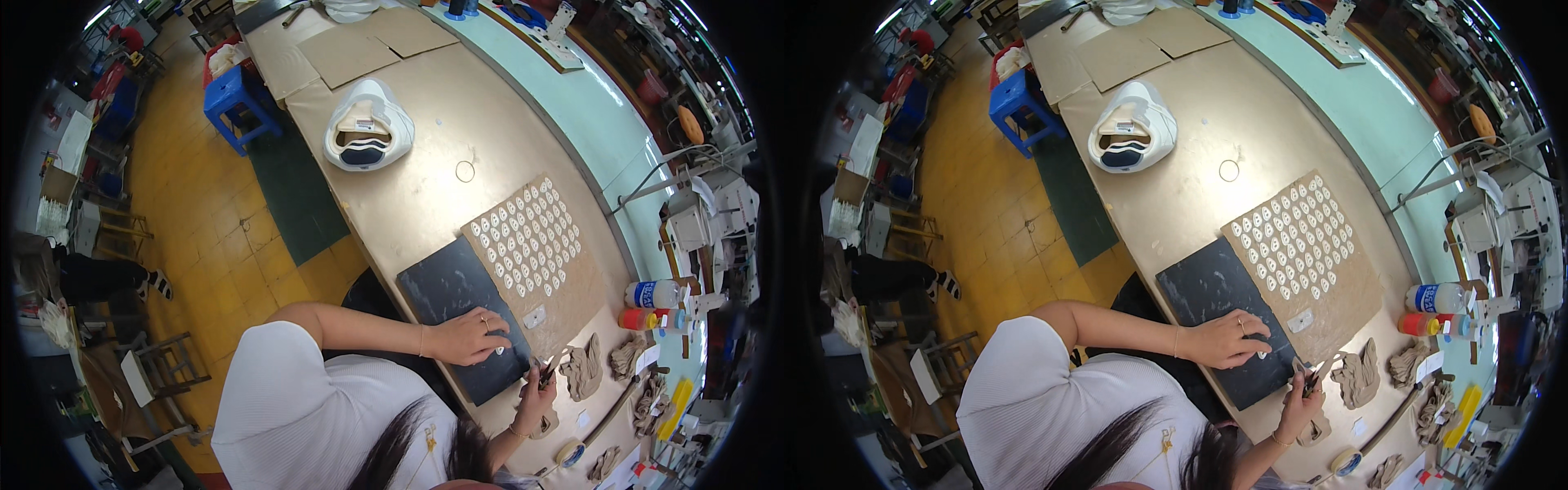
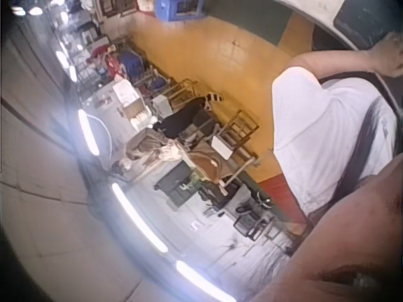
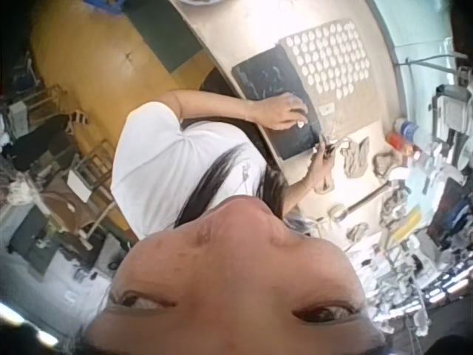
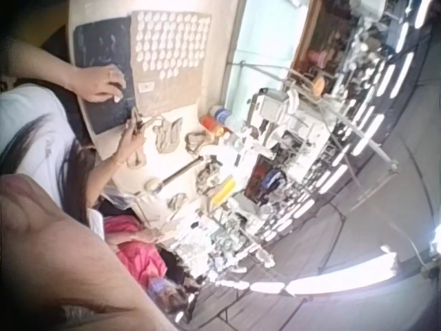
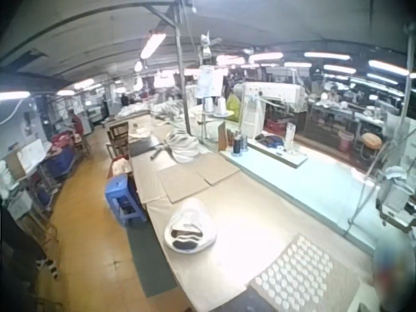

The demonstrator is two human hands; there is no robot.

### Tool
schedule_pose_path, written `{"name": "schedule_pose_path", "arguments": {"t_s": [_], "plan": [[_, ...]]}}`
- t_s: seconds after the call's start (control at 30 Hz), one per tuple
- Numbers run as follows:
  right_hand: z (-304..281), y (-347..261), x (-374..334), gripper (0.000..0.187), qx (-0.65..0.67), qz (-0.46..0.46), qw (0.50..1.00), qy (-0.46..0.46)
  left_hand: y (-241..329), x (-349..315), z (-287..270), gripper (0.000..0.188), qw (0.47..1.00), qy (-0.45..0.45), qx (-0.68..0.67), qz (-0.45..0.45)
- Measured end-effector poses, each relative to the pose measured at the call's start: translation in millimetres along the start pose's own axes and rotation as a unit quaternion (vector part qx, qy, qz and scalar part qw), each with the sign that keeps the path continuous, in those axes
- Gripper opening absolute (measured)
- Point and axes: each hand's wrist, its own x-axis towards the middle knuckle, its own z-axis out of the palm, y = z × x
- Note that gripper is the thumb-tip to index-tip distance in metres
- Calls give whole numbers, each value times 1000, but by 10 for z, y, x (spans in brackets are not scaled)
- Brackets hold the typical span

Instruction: The person repeatedly picks up small beige fabric pieces from a pile, places them on a black cutting mat, and trims their edges with scissors. The trimmed pieces are then placed onto a cardboard sheet with many similar pieces already arranged in rows.

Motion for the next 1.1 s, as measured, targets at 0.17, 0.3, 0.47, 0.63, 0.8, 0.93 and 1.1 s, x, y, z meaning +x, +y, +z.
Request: {"name": "schedule_pose_path", "arguments": {"t_s": [0.17,0.3,0.47,0.63,0.8,0.93,1.1], "plan": [[117,-64,-63,20,24,11,999,24,-9,-32,-47,34,999,12,-26,-17],[171,-46,-94,21,50,8,998,36,-12,-51,-196,33,999,7,-32,-41],[277,-235,-117,18,12,54,997,54,3,-28,-398,32,997,-6,-43,-62],[385,-361,-182,17,58,82,994,35,6,-45,-455,28,995,-37,-44,-84],[545,-369,-235,20,26,127,991,18,-15,-27,-421,27,995,-96,-1,-42],[637,-440,-186,22,-33,135,990,3,-12,5,-394,29,992,-125,17,-23],[700,-459,-152,29,-97,118,988,-12,-15,31,-359,36,988,-150,41,2]]}}
